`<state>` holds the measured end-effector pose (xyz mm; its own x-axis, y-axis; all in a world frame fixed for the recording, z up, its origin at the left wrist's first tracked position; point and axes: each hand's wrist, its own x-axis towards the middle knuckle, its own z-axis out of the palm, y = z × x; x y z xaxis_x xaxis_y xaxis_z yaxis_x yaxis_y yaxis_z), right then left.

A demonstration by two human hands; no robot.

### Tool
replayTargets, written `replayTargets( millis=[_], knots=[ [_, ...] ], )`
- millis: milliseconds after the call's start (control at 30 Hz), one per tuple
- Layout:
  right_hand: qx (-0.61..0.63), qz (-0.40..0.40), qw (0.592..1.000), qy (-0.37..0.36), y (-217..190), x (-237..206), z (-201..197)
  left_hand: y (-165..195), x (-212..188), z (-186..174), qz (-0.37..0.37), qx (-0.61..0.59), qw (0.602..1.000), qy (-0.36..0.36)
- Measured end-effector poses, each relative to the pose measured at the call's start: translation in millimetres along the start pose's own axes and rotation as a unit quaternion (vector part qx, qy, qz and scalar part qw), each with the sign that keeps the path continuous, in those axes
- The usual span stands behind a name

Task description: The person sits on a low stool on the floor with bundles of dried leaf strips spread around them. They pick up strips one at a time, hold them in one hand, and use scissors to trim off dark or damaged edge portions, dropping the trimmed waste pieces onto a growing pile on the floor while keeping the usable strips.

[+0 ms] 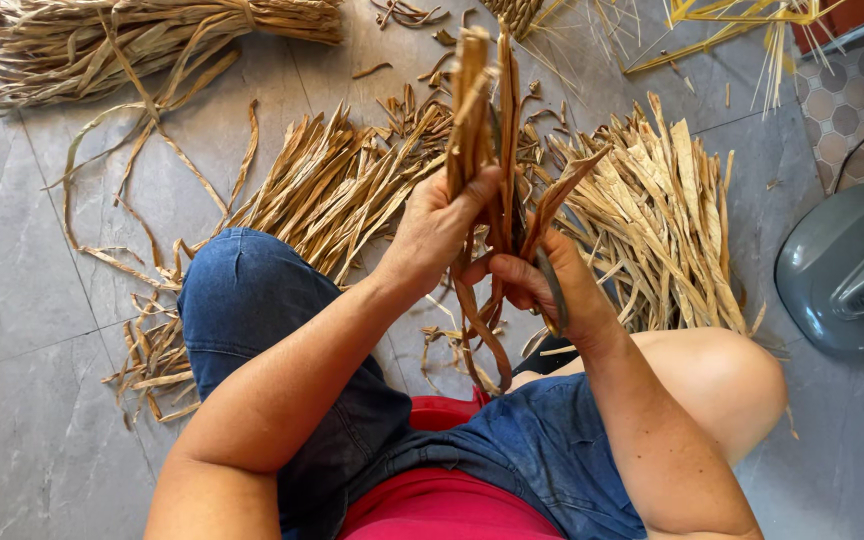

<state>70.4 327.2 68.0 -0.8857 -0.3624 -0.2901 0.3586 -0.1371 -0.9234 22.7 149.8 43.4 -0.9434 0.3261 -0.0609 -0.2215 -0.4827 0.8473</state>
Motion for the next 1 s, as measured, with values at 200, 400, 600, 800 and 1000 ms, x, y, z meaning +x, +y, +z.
replayTargets(
  millis=[200, 400, 600, 800, 1000],
  knots=[
    [-0.047, 0.0, 0.996, 0.069, 10, 3, -2, -4, -5, 13, 0.043, -0.016, 0.999, 0.027],
    [-0.036, 0.037, 0.997, 0.062, 21, 8, -5, -12, -3, 12, 0.007, 0.128, 0.99, 0.056],
    [0.029, 0.057, 0.996, 0.058, 24, 8, -10, -12, -10, 13, 0.079, 0.115, 0.99, -0.025],
    [0.015, 0.049, 0.997, 0.06, 21, 9, -10, -13, -10, 12, 0.009, 0.095, 0.995, -0.038],
    [-0.075, -0.036, 0.984, 0.157, -7, -5, -28, -2, -5, -8, 0.036, 0.049, 0.998, -0.034]
  ],
)
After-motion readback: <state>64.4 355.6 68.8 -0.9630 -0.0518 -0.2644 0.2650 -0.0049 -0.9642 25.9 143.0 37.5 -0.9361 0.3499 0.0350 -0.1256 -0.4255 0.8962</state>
